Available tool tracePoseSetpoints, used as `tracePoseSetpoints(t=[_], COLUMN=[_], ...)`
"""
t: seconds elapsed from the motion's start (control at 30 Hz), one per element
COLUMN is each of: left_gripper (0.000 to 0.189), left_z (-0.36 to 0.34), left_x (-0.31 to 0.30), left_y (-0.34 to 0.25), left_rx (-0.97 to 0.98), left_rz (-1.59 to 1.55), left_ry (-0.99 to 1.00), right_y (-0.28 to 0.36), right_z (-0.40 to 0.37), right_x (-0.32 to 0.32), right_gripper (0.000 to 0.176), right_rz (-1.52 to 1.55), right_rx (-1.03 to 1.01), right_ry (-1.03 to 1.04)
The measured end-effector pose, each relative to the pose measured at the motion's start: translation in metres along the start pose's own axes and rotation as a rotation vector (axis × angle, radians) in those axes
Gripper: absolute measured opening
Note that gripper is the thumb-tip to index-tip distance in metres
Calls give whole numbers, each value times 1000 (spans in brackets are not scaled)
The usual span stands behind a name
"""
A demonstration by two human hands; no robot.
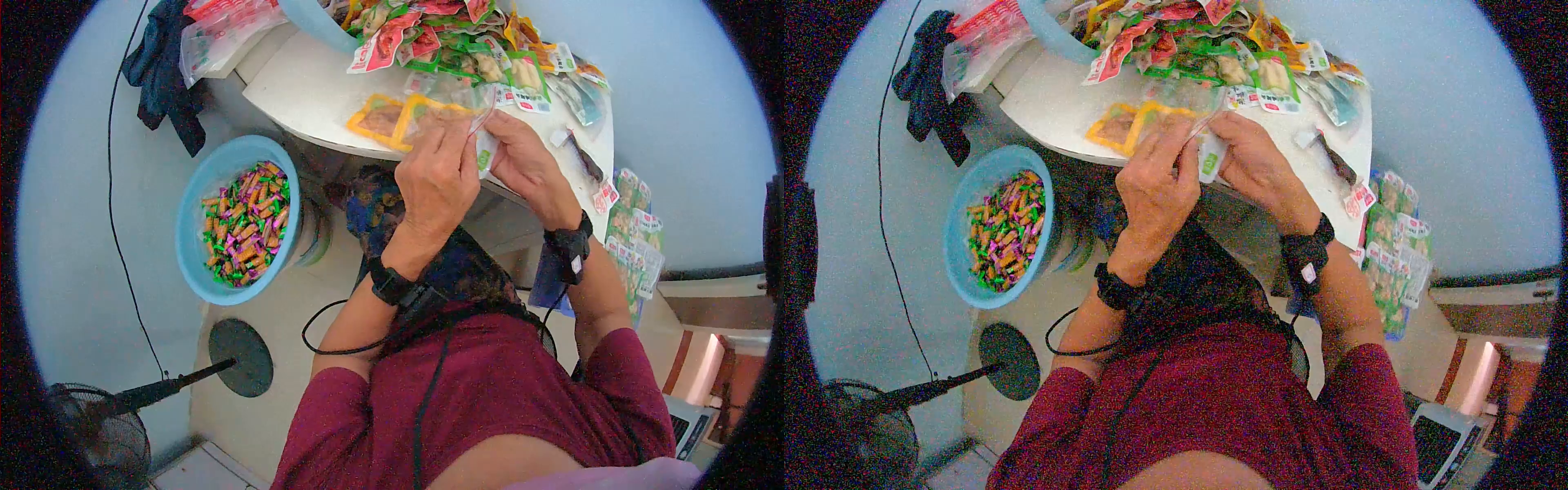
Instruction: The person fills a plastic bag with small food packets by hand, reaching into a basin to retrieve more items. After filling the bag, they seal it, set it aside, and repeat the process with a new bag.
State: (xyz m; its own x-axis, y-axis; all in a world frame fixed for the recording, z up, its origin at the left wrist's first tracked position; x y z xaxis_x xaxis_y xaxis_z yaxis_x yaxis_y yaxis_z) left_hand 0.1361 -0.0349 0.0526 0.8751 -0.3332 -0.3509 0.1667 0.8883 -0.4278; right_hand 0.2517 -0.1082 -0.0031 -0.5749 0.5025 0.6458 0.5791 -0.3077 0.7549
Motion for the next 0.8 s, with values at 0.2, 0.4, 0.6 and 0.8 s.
tracePoseSetpoints(t=[0.2,0.4,0.6,0.8], left_gripper=[21,18,19,19], left_z=[-3,-1,-3,-5], left_x=[1,-2,0,-1], left_y=[6,4,6,4], left_rx=[-60,-18,2,-9], left_rz=[-27,-51,-87,-53], left_ry=[63,10,-2,32], right_y=[-22,-29,-19,-21], right_z=[30,36,29,37], right_x=[16,22,14,6], right_gripper=[17,21,23,29], right_rz=[96,-119,-610,-1046], right_rx=[47,7,-199,-331], right_ry=[108,142,-220,-163])
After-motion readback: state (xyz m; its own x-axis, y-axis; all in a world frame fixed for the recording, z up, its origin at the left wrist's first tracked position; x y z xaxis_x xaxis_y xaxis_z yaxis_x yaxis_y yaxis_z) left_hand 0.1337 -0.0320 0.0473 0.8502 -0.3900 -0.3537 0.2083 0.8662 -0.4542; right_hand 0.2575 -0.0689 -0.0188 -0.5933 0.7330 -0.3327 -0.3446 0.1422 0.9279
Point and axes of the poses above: each hand's wrist, its own z-axis towards the middle knuckle, its own x-axis out of the palm, y = z × x, the point moved 7 cm from there along z, towards the middle knuckle, and after that the axes turned 3 degrees about x, right-handed, at the moved point
